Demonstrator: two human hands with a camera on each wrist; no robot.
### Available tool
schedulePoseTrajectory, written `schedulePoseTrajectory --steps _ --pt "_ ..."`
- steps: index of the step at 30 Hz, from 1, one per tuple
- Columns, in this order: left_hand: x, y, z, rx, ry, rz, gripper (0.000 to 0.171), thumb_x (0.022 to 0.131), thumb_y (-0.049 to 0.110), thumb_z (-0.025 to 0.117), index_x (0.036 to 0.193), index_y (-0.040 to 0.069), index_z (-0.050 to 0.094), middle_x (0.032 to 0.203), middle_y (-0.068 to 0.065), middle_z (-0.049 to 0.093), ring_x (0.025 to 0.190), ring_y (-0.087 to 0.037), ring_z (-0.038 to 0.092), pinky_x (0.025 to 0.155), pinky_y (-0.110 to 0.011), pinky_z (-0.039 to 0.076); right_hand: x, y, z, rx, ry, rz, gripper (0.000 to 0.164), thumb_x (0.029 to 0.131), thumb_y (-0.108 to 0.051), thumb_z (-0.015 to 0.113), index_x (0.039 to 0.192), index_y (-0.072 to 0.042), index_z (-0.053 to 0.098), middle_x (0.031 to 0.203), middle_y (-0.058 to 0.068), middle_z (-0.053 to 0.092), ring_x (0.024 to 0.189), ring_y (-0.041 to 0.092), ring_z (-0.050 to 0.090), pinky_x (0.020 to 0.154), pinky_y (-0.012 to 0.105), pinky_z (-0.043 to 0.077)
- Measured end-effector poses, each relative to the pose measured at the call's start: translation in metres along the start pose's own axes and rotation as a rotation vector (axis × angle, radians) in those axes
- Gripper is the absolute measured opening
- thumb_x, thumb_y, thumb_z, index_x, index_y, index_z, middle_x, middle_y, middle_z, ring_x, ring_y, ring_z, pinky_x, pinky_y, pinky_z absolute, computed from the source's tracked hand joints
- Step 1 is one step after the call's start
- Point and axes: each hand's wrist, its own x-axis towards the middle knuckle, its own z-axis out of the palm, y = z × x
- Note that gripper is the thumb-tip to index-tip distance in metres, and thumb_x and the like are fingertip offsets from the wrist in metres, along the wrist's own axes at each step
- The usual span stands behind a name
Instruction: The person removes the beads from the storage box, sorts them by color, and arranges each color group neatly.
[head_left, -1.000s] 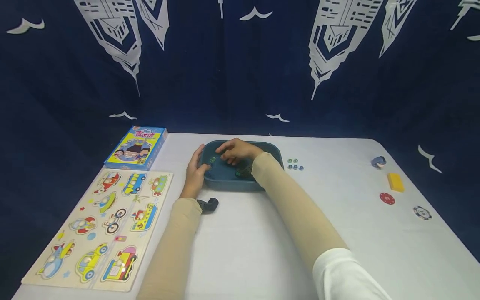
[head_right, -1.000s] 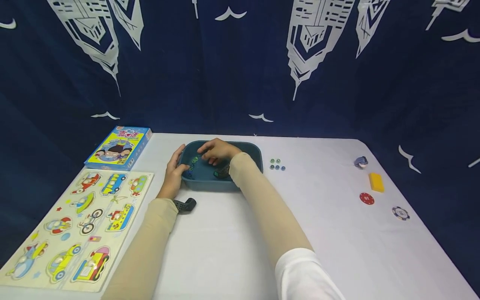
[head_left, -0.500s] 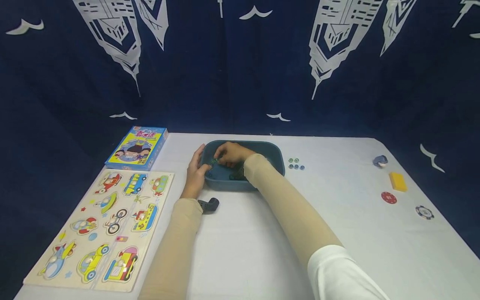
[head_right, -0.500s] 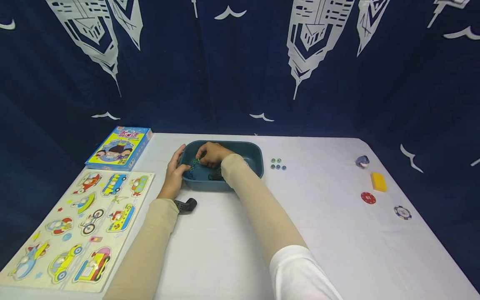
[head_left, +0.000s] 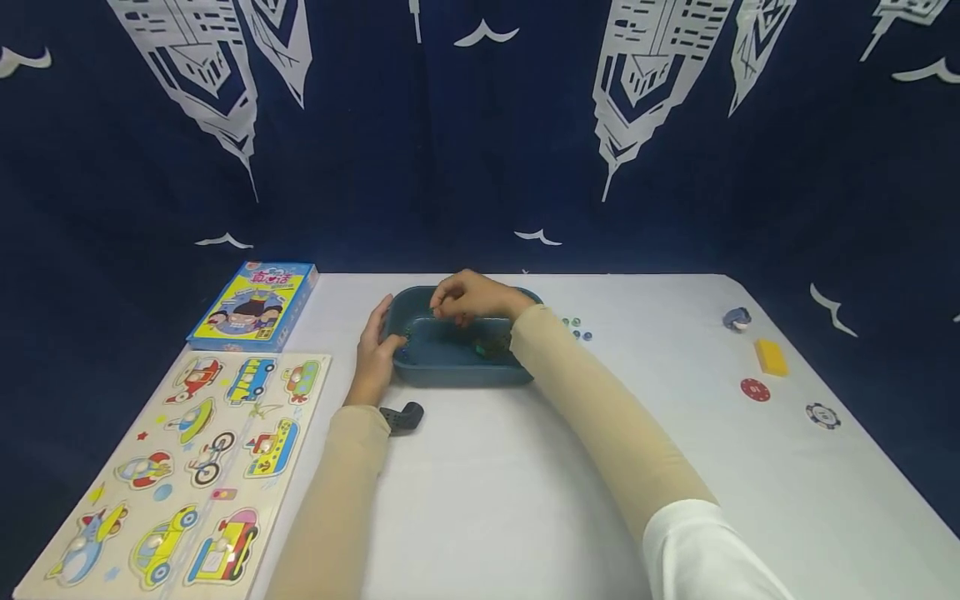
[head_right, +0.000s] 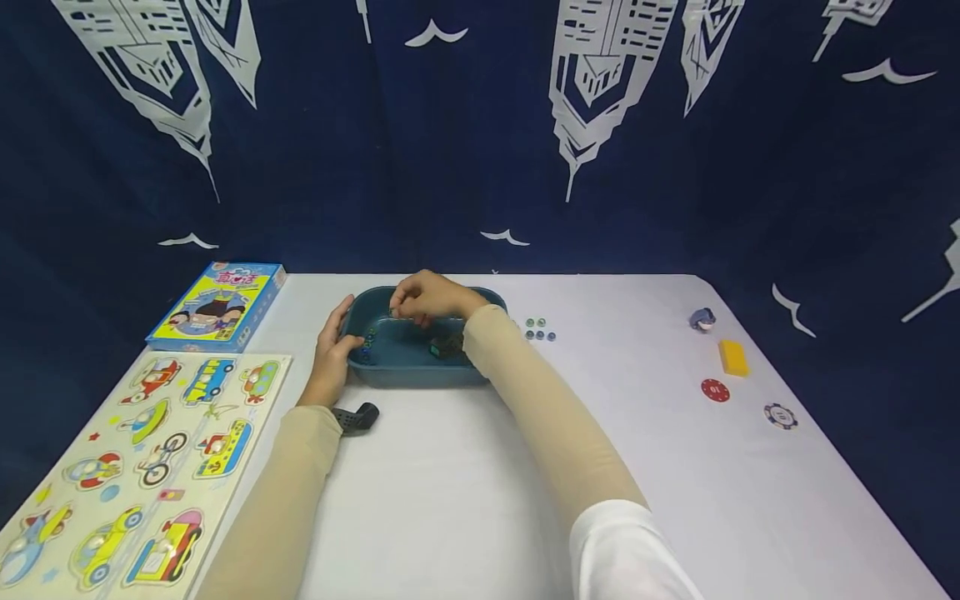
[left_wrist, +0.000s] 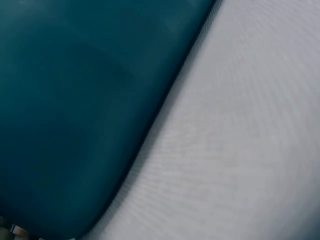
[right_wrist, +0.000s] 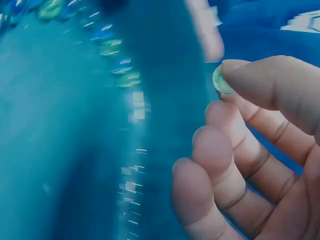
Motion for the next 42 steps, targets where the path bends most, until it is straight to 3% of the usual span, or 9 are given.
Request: schedulePoseTrajectory --steps 5,8,12,17,21,25,34,42 --pt "-0.004 0.008 -0.001 -0.003 -0.007 -0.013 0.076 0.085 -0.001 0.045 0.158 0.010 0.024 0.161 -0.012 0.029 0.150 -0.028 0.023 0.122 -0.044 0.016 -0.036 0.001 -0.027 0.111 0.139 -0.076 0.018 0.094 -0.012 0.069 0.109 -0.002 0.069 0.097 0.020 0.066 0.072 0.023 0.060 0.069 0.036 0.057" --pt "0.003 -0.007 0.000 0.003 0.006 0.000 0.077 0.086 0.001 0.046 0.158 0.014 0.025 0.161 -0.009 0.029 0.150 -0.026 0.023 0.122 -0.044 0.015 -0.058 0.009 -0.040 0.140 0.252 -0.105 0.019 0.093 -0.012 0.069 0.109 -0.002 0.069 0.100 0.024 0.066 0.073 0.027 0.061 0.068 0.034 0.057" --pt "0.002 -0.010 0.001 0.007 0.012 0.013 0.078 0.085 0.003 0.046 0.159 0.016 0.025 0.160 -0.008 0.031 0.149 -0.026 0.024 0.122 -0.044 0.017 -0.087 0.029 -0.053 0.197 0.401 -0.124 0.019 0.093 -0.011 0.069 0.109 -0.001 0.069 0.094 0.021 0.067 0.069 0.022 0.061 0.066 0.029 0.056" --pt "0.001 -0.011 -0.001 0.009 0.014 0.007 0.077 0.086 0.004 0.045 0.158 0.016 0.025 0.160 -0.007 0.031 0.149 -0.026 0.024 0.122 -0.044 0.017 -0.114 0.064 -0.061 0.304 0.568 -0.122 0.020 0.093 -0.010 0.069 0.111 0.000 0.068 0.085 0.001 0.067 0.065 0.014 0.059 0.064 0.024 0.055" --pt "0.000 -0.011 -0.001 0.002 0.011 0.009 0.077 0.085 0.003 0.045 0.159 0.015 0.024 0.160 -0.008 0.031 0.148 -0.026 0.026 0.121 -0.044 0.019 -0.131 0.092 -0.065 0.374 0.700 -0.095 0.019 0.095 -0.010 0.067 0.111 0.000 0.067 0.085 0.000 0.066 0.065 0.012 0.057 0.062 0.021 0.054" --pt "0.003 -0.012 -0.001 -0.002 0.008 0.020 0.078 0.084 0.002 0.044 0.159 0.014 0.024 0.160 -0.007 0.031 0.148 -0.025 0.027 0.121 -0.042 0.019 -0.144 0.114 -0.067 0.400 0.811 -0.017 0.019 0.095 -0.013 0.068 0.109 -0.002 0.067 0.082 0.000 0.065 0.063 0.010 0.055 0.059 0.018 0.051" --pt "0.007 -0.011 0.001 0.006 0.027 0.020 0.079 0.082 0.003 0.046 0.158 0.014 0.026 0.160 -0.006 0.032 0.149 -0.023 0.026 0.122 -0.041 0.017 -0.157 0.151 -0.070 0.352 0.843 0.185 0.021 0.091 -0.019 0.072 0.107 -0.005 0.069 0.070 -0.002 0.058 0.055 0.008 0.048 0.049 0.020 0.043" --pt "0.005 -0.011 0.002 0.034 0.023 -0.002 0.079 0.083 0.005 0.046 0.158 0.016 0.025 0.160 -0.006 0.032 0.148 -0.025 0.026 0.121 -0.044 0.016 -0.161 0.173 -0.066 0.218 0.763 0.279 0.026 0.092 -0.015 0.068 0.114 -0.001 0.070 0.058 -0.005 0.050 0.047 0.007 0.041 0.044 0.021 0.037"
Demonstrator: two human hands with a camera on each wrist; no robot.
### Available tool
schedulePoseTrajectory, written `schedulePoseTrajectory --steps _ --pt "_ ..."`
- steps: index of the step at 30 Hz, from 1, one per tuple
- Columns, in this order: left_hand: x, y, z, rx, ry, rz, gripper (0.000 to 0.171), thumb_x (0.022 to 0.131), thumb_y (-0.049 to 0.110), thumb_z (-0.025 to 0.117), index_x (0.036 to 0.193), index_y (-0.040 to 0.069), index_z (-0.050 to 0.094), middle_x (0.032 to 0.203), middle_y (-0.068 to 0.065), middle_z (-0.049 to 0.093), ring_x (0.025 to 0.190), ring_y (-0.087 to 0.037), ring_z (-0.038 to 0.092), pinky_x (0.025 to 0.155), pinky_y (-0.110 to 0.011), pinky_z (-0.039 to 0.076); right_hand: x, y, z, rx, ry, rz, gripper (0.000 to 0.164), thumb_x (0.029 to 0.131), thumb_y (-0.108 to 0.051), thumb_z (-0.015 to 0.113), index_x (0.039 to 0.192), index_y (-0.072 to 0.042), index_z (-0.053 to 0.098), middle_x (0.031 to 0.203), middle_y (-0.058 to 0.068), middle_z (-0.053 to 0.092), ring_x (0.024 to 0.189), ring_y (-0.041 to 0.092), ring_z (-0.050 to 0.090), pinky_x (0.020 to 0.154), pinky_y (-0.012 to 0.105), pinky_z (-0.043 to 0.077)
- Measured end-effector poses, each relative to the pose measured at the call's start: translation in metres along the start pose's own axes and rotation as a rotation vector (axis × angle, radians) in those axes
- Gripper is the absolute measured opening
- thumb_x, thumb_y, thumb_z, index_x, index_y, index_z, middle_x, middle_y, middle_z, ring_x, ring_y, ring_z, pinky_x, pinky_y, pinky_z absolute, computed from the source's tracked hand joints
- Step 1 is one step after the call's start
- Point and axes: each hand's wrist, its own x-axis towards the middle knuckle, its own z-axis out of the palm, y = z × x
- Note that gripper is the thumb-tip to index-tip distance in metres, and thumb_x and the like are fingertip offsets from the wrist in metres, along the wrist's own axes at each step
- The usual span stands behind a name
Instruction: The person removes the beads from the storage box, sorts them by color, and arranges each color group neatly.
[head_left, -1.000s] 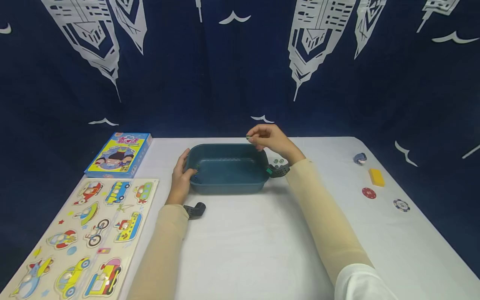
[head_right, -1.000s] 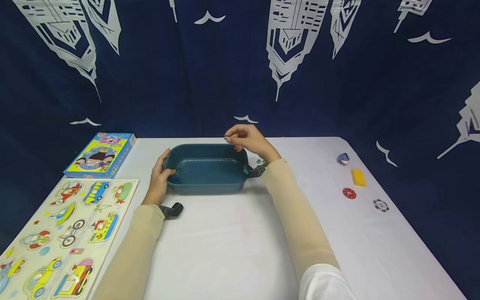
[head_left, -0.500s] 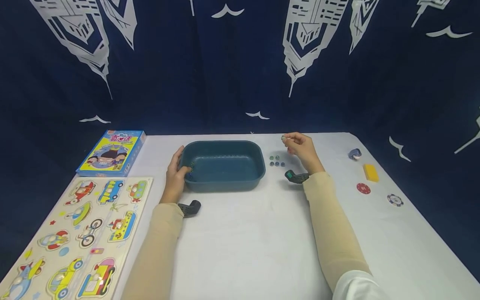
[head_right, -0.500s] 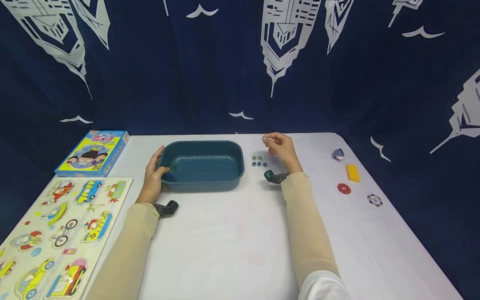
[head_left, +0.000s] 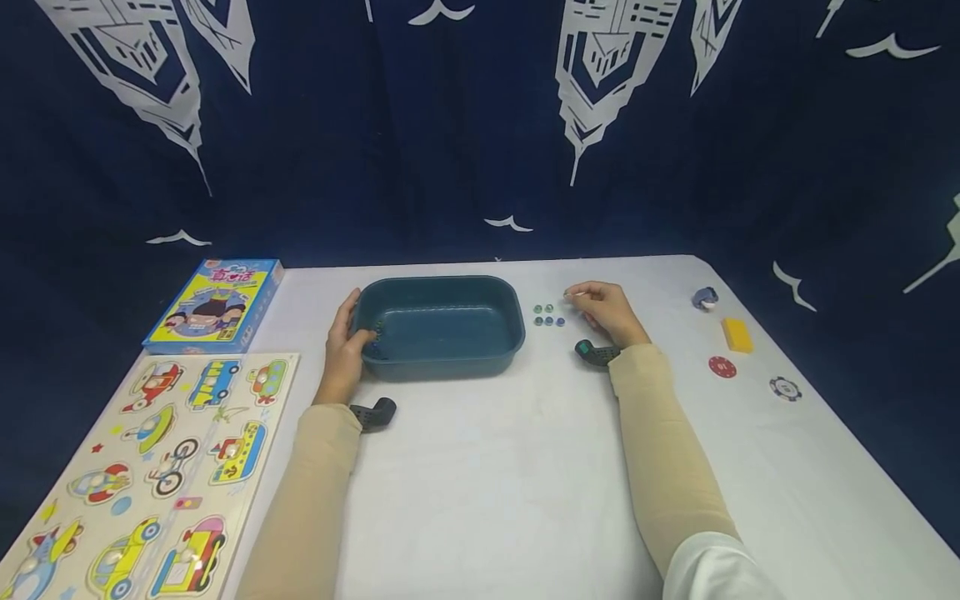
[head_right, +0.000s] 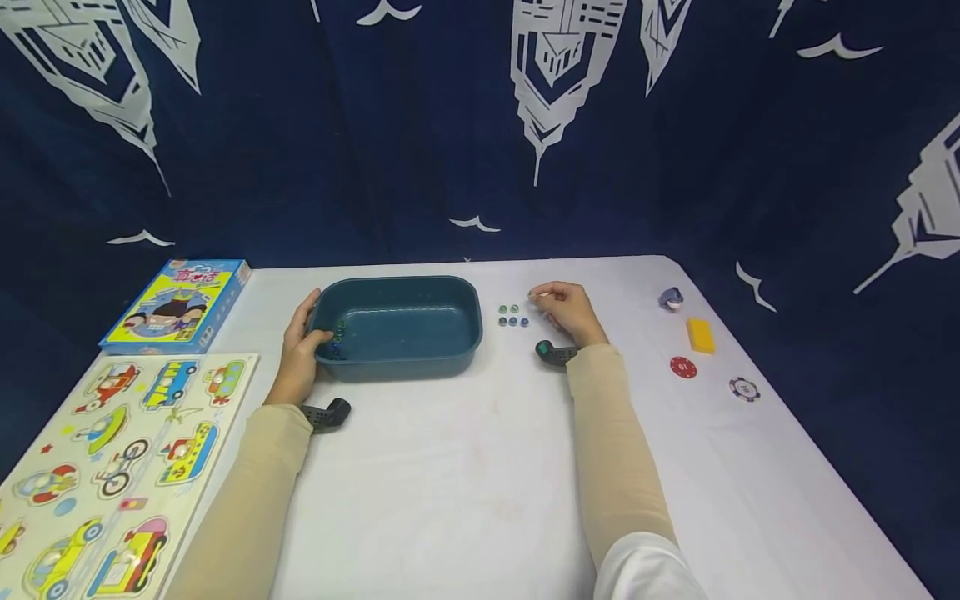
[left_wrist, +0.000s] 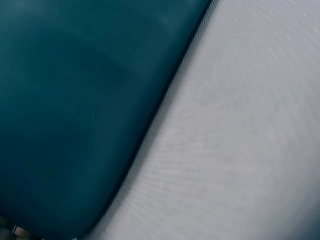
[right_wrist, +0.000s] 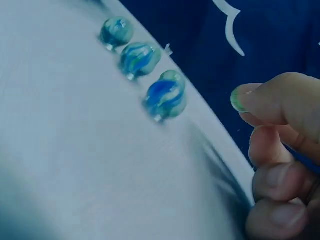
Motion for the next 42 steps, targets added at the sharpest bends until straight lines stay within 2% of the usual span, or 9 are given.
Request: schedulePoseTrajectory --steps 3,7,10,15,21,24,28,36,42 --pt "-0.001 -0.002 -0.004 -0.002 0.008 0.004 0.079 0.083 0.005 0.046 0.158 0.016 0.026 0.161 -0.005 0.031 0.149 -0.024 0.025 0.122 -0.045 0.015 0.002 -0.001 0.005 -0.091 -0.003 0.002 0.027 0.091 -0.020 0.070 0.112 -0.004 0.072 0.064 -0.002 0.055 0.054 0.010 0.044 0.049 0.022 0.039" --pt "0.000 -0.003 -0.006 -0.021 0.016 0.011 0.078 0.083 0.004 0.046 0.158 0.015 0.026 0.161 -0.006 0.030 0.149 -0.025 0.023 0.122 -0.045 0.015 0.004 -0.005 0.011 -0.207 -0.018 0.009 0.030 0.091 -0.028 0.070 0.112 -0.007 0.074 0.095 0.007 0.069 0.084 0.018 0.055 0.077 0.031 0.046" --pt "0.000 -0.003 -0.007 -0.036 0.021 0.015 0.078 0.083 0.004 0.046 0.158 0.015 0.026 0.161 -0.006 0.029 0.150 -0.025 0.022 0.122 -0.044 0.015 0.004 -0.007 0.013 -0.251 -0.045 0.004 0.033 0.092 -0.028 0.070 0.114 -0.005 0.073 0.118 0.014 0.068 0.109 0.027 0.056 0.100 0.043 0.043" --pt "-0.001 -0.002 -0.008 -0.044 0.026 0.015 0.079 0.083 0.003 0.047 0.158 0.015 0.026 0.161 -0.006 0.029 0.150 -0.024 0.021 0.122 -0.042 0.014 0.004 -0.011 0.014 -0.305 -0.070 0.003 0.035 0.091 -0.027 0.071 0.116 -0.003 0.072 0.127 0.018 0.065 0.124 0.034 0.054 0.111 0.052 0.035" --pt "-0.008 0.020 -0.008 -0.050 0.008 -0.011 0.078 0.083 0.000 0.045 0.158 0.009 0.024 0.161 -0.010 0.029 0.150 -0.026 0.022 0.122 -0.040 0.015 0.005 -0.009 0.013 -0.268 -0.084 0.007 0.036 0.090 -0.028 0.072 0.118 -0.006 0.073 0.127 0.017 0.065 0.122 0.033 0.055 0.109 0.050 0.039" --pt "-0.007 0.018 -0.008 -0.041 0.013 -0.005 0.078 0.083 0.001 0.046 0.158 0.010 0.025 0.160 -0.010 0.031 0.149 -0.026 0.024 0.122 -0.042 0.016 0.005 -0.011 0.010 -0.163 -0.087 0.018 0.035 0.092 -0.026 0.069 0.121 -0.006 0.071 0.092 0.010 0.070 0.083 0.021 0.062 0.079 0.034 0.052" --pt "0.002 0.003 -0.008 -0.042 0.015 -0.002 0.077 0.085 0.005 0.048 0.158 0.015 0.027 0.159 -0.006 0.033 0.148 -0.023 0.026 0.122 -0.043 0.017 0.002 -0.031 0.006 -0.069 -0.084 0.007 0.034 0.096 -0.022 0.063 0.125 -0.004 0.068 0.069 0.002 0.054 0.053 0.011 0.043 0.050 0.025 0.039" --pt "-0.015 0.037 -0.001 -0.040 -0.011 -0.003 0.074 0.086 0.000 0.046 0.157 0.007 0.026 0.159 -0.016 0.032 0.147 -0.029 0.029 0.121 -0.043 0.021 -0.017 -0.093 0.013 -0.001 -0.185 -0.183 0.028 0.097 -0.015 0.062 0.121 -0.002 0.068 0.090 0.005 0.063 0.065 0.015 0.051 0.058 0.027 0.046" --pt "-0.017 0.037 -0.001 -0.015 -0.009 -0.001 0.074 0.086 0.002 0.047 0.157 0.009 0.027 0.159 -0.014 0.032 0.148 -0.028 0.027 0.121 -0.042 0.019 -0.020 -0.130 0.050 0.008 -0.379 -0.274 0.025 0.097 -0.011 0.063 0.118 -0.001 0.070 0.092 0.019 0.063 0.064 0.017 0.052 0.057 0.028 0.047"
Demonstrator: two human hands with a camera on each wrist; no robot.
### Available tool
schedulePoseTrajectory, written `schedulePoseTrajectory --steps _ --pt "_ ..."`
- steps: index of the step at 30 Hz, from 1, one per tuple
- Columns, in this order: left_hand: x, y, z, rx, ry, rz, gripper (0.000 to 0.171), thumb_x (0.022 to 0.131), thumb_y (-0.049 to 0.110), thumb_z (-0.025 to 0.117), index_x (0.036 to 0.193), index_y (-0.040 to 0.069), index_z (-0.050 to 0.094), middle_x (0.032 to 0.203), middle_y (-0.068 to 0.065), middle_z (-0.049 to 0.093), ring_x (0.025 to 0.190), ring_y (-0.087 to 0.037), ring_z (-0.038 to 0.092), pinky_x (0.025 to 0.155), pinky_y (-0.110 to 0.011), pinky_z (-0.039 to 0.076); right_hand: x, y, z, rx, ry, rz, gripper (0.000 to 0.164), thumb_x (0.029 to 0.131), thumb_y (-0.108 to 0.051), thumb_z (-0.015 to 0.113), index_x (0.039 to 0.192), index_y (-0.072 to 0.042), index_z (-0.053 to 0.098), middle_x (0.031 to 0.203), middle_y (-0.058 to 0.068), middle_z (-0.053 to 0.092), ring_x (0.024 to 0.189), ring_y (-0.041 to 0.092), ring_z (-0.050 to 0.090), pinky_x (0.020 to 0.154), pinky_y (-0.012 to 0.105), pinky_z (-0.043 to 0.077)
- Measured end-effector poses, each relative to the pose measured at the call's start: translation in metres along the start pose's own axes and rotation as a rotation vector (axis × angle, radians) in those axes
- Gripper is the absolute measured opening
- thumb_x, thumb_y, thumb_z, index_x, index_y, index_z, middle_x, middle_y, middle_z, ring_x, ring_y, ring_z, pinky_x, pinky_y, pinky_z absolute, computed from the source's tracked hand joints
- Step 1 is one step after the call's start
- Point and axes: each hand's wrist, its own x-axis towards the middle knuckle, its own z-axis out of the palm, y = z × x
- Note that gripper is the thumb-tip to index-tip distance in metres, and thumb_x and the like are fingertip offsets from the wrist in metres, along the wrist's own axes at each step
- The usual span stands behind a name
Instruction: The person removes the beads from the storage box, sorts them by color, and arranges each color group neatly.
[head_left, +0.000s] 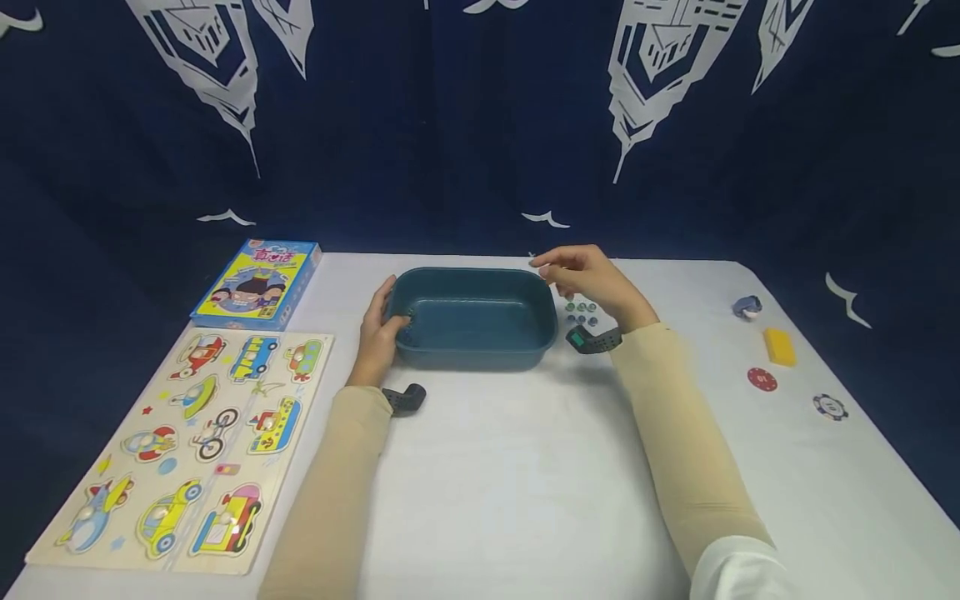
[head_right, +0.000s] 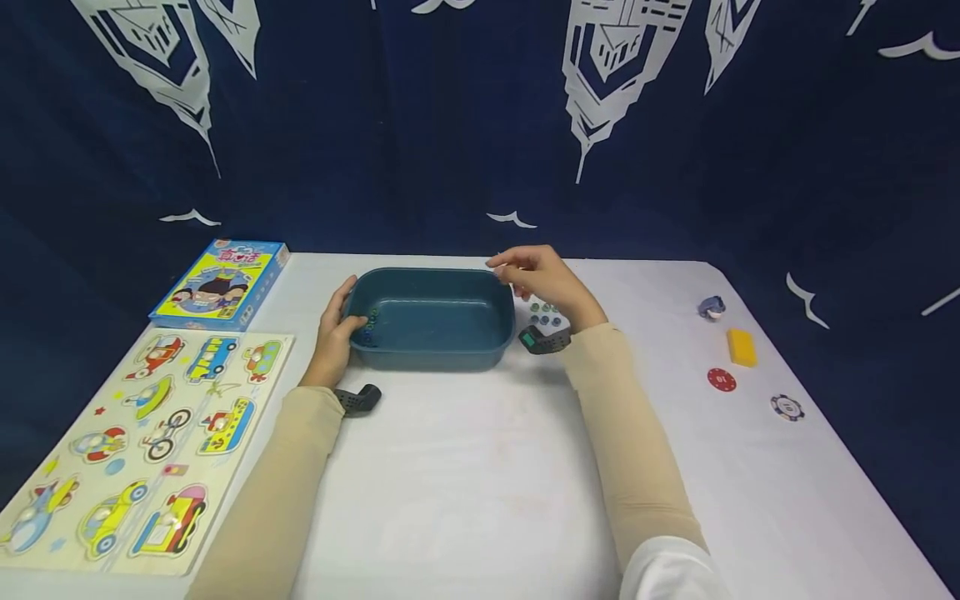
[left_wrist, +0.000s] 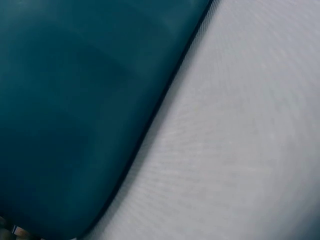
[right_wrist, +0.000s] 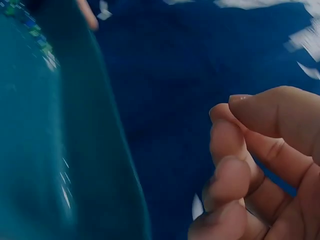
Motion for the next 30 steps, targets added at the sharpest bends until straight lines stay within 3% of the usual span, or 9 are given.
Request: schedulePoseTrajectory --steps 6,9,15,19,23,30 --pt "0.001 -0.001 -0.002 -0.006 0.008 0.005 0.075 0.085 0.002 0.047 0.157 0.009 0.027 0.159 -0.014 0.032 0.148 -0.029 0.026 0.121 -0.042 0.018 0.041 -0.017 0.043 -0.104 -0.332 0.004 0.032 0.097 -0.014 0.061 0.126 0.000 0.066 0.108 0.026 0.065 0.073 0.028 0.058 0.064 0.035 0.051" --pt "0.000 -0.001 -0.003 -0.006 0.010 0.010 0.076 0.084 0.001 0.046 0.157 0.008 0.026 0.159 -0.015 0.032 0.148 -0.030 0.027 0.121 -0.043 0.020 0.060 -0.017 0.063 -0.142 -0.421 0.034 0.032 0.097 -0.013 0.059 0.126 -0.001 0.066 0.109 0.023 0.068 0.073 0.024 0.059 0.064 0.032 0.051" --pt "-0.001 0.001 -0.003 -0.009 0.006 0.000 0.078 0.082 -0.001 0.045 0.157 0.007 0.026 0.159 -0.016 0.031 0.148 -0.030 0.028 0.120 -0.044 0.021 0.087 -0.015 0.099 -0.108 -0.446 0.097 0.030 0.097 -0.011 0.059 0.125 -0.003 0.067 0.099 0.012 0.068 0.068 0.014 0.058 0.059 0.025 0.049" --pt "0.010 -0.017 -0.004 -0.028 0.000 -0.001 0.079 0.081 -0.001 0.045 0.158 0.009 0.025 0.160 -0.013 0.031 0.148 -0.029 0.027 0.120 -0.044 0.022 0.099 -0.016 0.120 -0.096 -0.465 0.136 0.030 0.097 -0.012 0.060 0.125 -0.004 0.067 0.097 0.007 0.066 0.069 0.015 0.059 0.063 0.026 0.051" --pt "0.020 -0.037 -0.003 -0.046 -0.004 0.014 0.080 0.083 0.000 0.044 0.158 0.014 0.025 0.161 -0.009 0.030 0.148 -0.026 0.027 0.120 -0.044 0.023 0.107 -0.017 0.136 -0.146 -0.508 0.164 0.032 0.096 -0.012 0.060 0.127 -0.004 0.065 0.099 0.007 0.066 0.072 0.014 0.060 0.067 0.027 0.053" --pt "0.021 -0.041 0.001 -0.019 0.015 0.040 0.082 0.078 0.003 0.045 0.157 0.016 0.028 0.162 -0.005 0.029 0.149 -0.025 0.024 0.120 -0.043 0.022 0.113 -0.021 0.153 -0.271 -0.523 0.190 0.029 0.094 -0.010 0.061 0.122 -0.004 0.068 0.099 0.008 0.069 0.079 0.018 0.064 0.073 0.032 0.057"
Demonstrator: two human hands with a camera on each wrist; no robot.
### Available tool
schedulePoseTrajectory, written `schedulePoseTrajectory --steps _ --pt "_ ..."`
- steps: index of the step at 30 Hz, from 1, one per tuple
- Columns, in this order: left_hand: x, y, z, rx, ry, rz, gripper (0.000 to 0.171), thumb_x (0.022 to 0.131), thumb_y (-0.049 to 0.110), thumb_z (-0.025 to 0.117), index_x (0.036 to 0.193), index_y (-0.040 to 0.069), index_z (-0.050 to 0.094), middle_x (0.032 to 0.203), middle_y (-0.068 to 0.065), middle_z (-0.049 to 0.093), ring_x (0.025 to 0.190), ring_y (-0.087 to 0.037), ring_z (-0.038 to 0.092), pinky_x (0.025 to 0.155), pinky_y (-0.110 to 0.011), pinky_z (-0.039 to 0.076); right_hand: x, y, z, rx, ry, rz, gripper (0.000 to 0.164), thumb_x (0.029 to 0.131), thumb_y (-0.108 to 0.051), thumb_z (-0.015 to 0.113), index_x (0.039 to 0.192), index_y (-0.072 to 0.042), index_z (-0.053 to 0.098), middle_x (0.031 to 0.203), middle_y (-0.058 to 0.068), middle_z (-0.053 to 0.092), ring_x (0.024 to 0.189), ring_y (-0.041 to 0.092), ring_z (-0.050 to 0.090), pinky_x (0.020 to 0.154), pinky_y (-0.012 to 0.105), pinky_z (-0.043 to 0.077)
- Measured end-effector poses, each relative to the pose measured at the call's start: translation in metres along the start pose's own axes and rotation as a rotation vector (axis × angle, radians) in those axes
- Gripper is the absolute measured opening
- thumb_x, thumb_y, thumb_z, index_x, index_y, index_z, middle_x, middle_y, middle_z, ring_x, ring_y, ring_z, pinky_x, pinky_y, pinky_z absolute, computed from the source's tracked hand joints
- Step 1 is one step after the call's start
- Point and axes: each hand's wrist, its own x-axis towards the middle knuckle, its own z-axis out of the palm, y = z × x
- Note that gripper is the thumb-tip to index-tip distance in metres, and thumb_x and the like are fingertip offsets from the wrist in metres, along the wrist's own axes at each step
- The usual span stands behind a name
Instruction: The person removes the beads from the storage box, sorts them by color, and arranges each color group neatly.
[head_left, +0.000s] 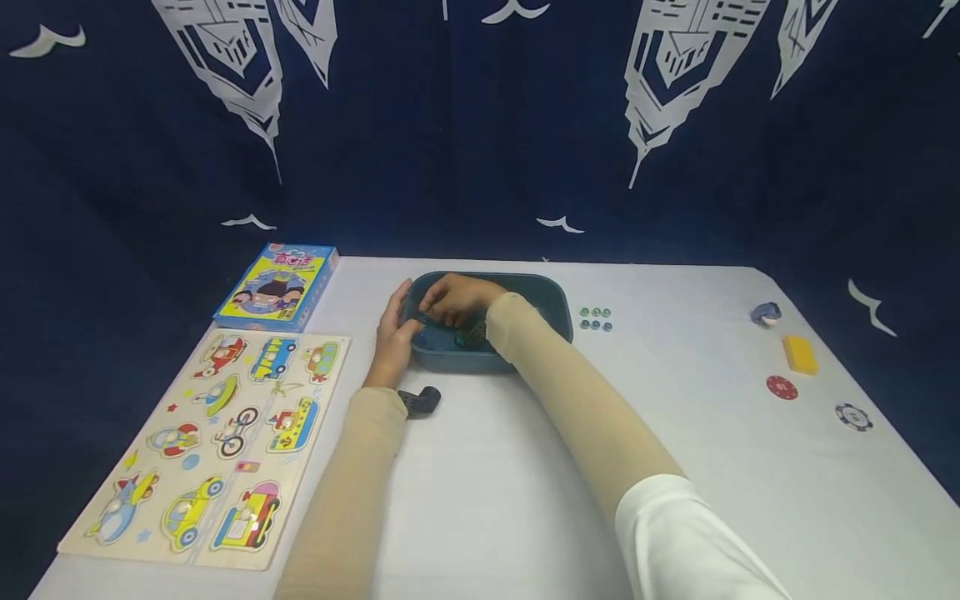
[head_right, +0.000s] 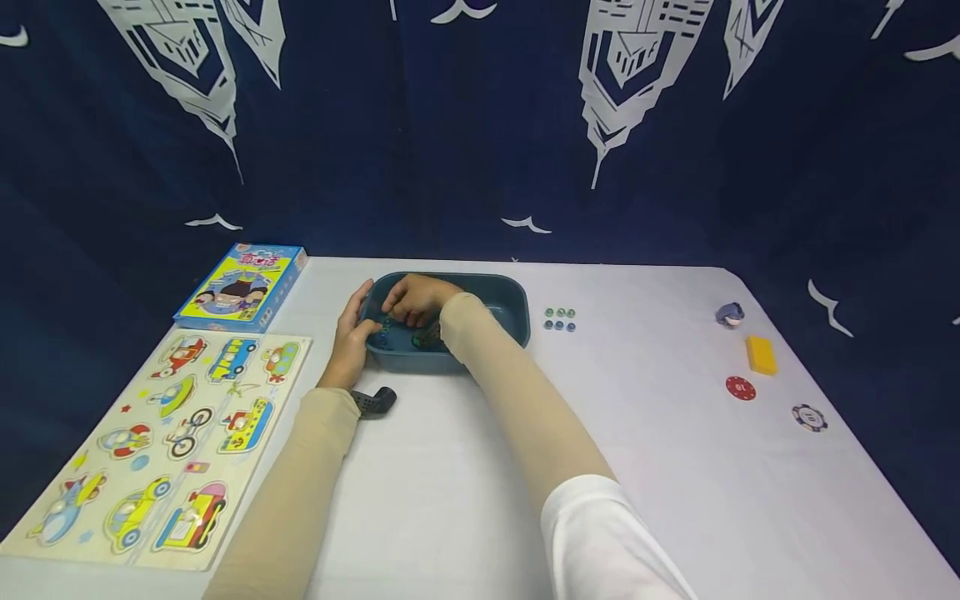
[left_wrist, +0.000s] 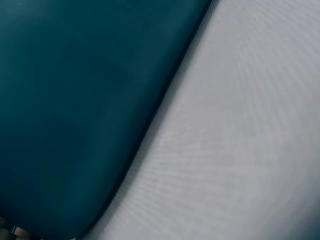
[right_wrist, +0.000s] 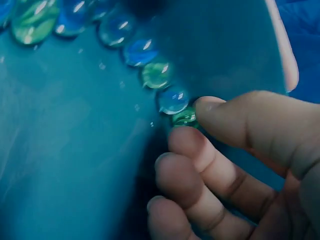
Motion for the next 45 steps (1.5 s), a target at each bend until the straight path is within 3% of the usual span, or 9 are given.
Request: schedulePoseTrajectory --steps 6,13,20,23,28,32,35,38,45 --pt "0.000 0.003 0.003 -0.005 0.012 0.018 0.081 0.077 0.002 0.045 0.156 0.012 0.030 0.159 -0.008 0.034 0.147 -0.027 0.030 0.118 -0.044 0.027 0.003 0.004 0.001 -0.097 0.049 0.008 0.020 0.091 -0.004 0.064 0.110 -0.002 0.071 0.094 0.008 0.070 0.077 0.019 0.065 0.072 0.031 0.057" --pt "0.001 -0.001 0.002 -0.013 0.012 0.015 0.081 0.077 0.002 0.046 0.156 0.014 0.030 0.158 -0.007 0.036 0.146 -0.025 0.031 0.119 -0.042 0.025 -0.004 0.007 -0.006 -0.120 0.031 -0.025 0.011 0.090 -0.007 0.068 0.100 -0.003 0.070 0.087 0.005 0.068 0.072 0.016 0.062 0.069 0.030 0.057" --pt "-0.021 0.044 0.000 0.006 -0.034 -0.040 0.079 0.081 -0.002 0.045 0.157 0.006 0.026 0.159 -0.016 0.032 0.147 -0.031 0.028 0.120 -0.044 0.022 -0.045 0.011 -0.032 0.070 0.035 -0.213 0.019 0.092 -0.002 0.065 0.109 0.004 0.068 0.085 0.012 0.067 0.064 0.015 0.054 0.063 0.032 0.050" --pt "-0.020 0.042 0.000 0.016 -0.028 -0.056 0.080 0.080 -0.002 0.045 0.157 0.008 0.025 0.160 -0.015 0.031 0.148 -0.031 0.026 0.121 -0.046 0.019 -0.070 0.014 -0.043 0.153 0.064 -0.264 0.018 0.092 -0.003 0.067 0.109 0.003 0.068 0.084 0.015 0.064 0.064 0.016 0.051 0.065 0.038 0.048" --pt "-0.009 0.018 0.001 -0.007 -0.024 -0.061 0.081 0.082 -0.001 0.046 0.158 0.012 0.025 0.161 -0.010 0.030 0.150 -0.028 0.023 0.122 -0.047 0.015 -0.113 0.029 -0.057 0.219 0.181 -0.264 0.021 0.092 -0.008 0.070 0.111 0.000 0.068 0.085 0.009 0.063 0.071 0.019 0.055 0.073 0.045 0.053" --pt "-0.006 0.005 0.001 -0.003 -0.009 -0.046 0.081 0.081 0.002 0.046 0.158 0.016 0.026 0.160 -0.007 0.032 0.149 -0.026 0.025 0.122 -0.047 0.015 -0.139 0.049 -0.062 0.244 0.294 -0.243 0.019 0.092 -0.011 0.071 0.110 -0.004 0.070 0.096 0.016 0.067 0.073 0.020 0.057 0.072 0.040 0.055" --pt "-0.007 0.003 0.002 0.007 0.001 -0.032 0.081 0.080 0.003 0.046 0.158 0.018 0.027 0.159 -0.006 0.034 0.148 -0.025 0.027 0.121 -0.047 0.017 -0.155 0.067 -0.063 0.276 0.360 -0.243 0.021 0.092 -0.011 0.070 0.111 -0.001 0.068 0.096 0.018 0.067 0.073 0.020 0.059 0.070 0.036 0.055" --pt "-0.007 0.004 0.003 0.011 0.003 -0.019 0.082 0.080 0.003 0.046 0.158 0.018 0.027 0.159 -0.006 0.034 0.148 -0.025 0.026 0.121 -0.046 0.017 -0.170 0.089 -0.065 0.304 0.435 -0.222 0.025 0.092 -0.012 0.071 0.113 0.002 0.066 0.090 0.011 0.066 0.073 0.019 0.059 0.070 0.035 0.055" --pt "-0.007 0.009 0.003 0.001 -0.014 -0.037 0.080 0.082 0.001 0.045 0.158 0.015 0.025 0.159 -0.008 0.034 0.148 -0.025 0.028 0.121 -0.043 0.018 -0.194 0.141 -0.069 0.426 0.620 -0.081 0.027 0.095 -0.013 0.067 0.119 -0.001 0.064 0.096 0.000 0.068 0.082 0.016 0.061 0.074 0.026 0.056"
